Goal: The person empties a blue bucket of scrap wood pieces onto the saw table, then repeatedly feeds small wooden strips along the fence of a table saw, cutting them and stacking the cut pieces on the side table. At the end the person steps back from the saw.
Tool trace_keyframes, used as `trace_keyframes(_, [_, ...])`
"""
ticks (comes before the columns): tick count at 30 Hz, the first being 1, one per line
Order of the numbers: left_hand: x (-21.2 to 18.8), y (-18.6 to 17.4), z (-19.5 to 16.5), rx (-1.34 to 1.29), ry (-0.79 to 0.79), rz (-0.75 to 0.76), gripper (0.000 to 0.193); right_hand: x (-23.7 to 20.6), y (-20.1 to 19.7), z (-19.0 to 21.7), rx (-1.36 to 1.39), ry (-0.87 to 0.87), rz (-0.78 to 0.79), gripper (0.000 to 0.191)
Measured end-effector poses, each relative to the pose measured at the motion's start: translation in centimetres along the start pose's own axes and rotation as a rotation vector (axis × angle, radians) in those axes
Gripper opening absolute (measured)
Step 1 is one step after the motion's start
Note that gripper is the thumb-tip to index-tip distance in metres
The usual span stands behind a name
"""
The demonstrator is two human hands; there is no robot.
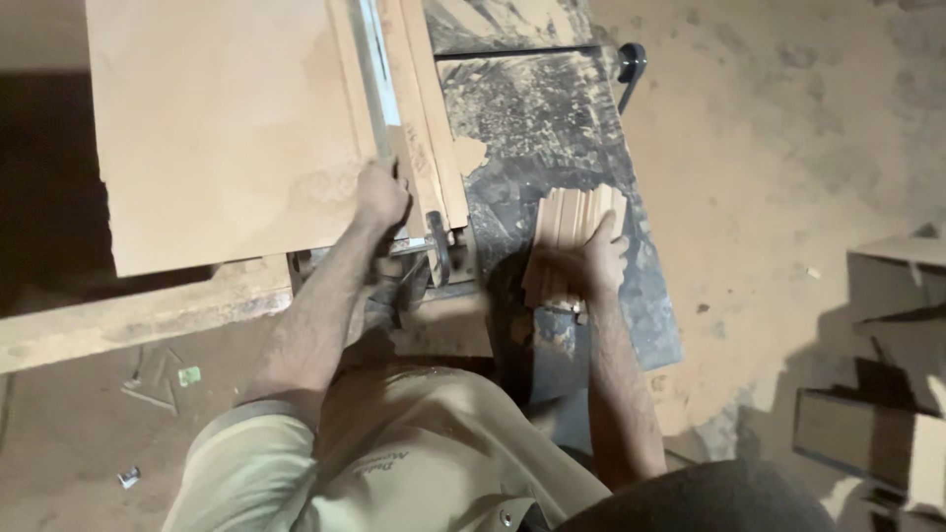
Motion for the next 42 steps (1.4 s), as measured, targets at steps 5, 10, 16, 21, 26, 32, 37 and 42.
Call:
trace_keyframes(5, [-3.4,1.8,-0.8,0.282,0.066,0.094,0.033,0.2,0.6,-0.2,-0.028,-0.012,-0.026,0.144])
trace_keyframes(10, [-3.9,0.3,-2.8,0.365,0.168,0.059,0.05,0.9,1.1,-0.1,-0.037,-0.048,-0.034,0.147])
trace_keyframes(16, [-0.4,0.9,-2.3,0.482,0.15,0.174,0.056,1.7,1.8,-0.8,-0.027,0.016,0.002,0.147])
trace_keyframes(21, [5.0,1.6,-1.0,0.541,0.134,0.185,0.056,1.8,1.6,0.0,-0.015,-0.089,-0.037,0.148])
trace_keyframes(26, [9.6,2.2,0.4,0.508,0.12,0.208,0.052,2.1,1.7,-0.1,-0.004,-0.026,0.002,0.147])
trace_keyframes(32, [14.5,2.1,1.5,0.508,0.166,0.171,0.051,1.8,1.5,0.6,-0.044,-0.023,0.018,0.143])
trace_keyframes(37, [19.8,2.5,2.7,0.558,0.22,0.148,0.051,2.3,1.6,0.4,-0.068,-0.008,-0.043,0.147])
trace_keyframes(42, [25.9,3.7,5.2,0.559,0.229,0.179,0.061,2.3,1.5,0.8,-0.032,-0.114,-0.099,0.144])
Point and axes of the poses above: each hand's wrist, its own x-axis towards the middle knuckle, its own y-axis out of the palm, z = x × y, the point moved 10 cm from there along x, towards the middle knuckle, and after that the axes turned 1 degree about y, right-handed, at the moved point
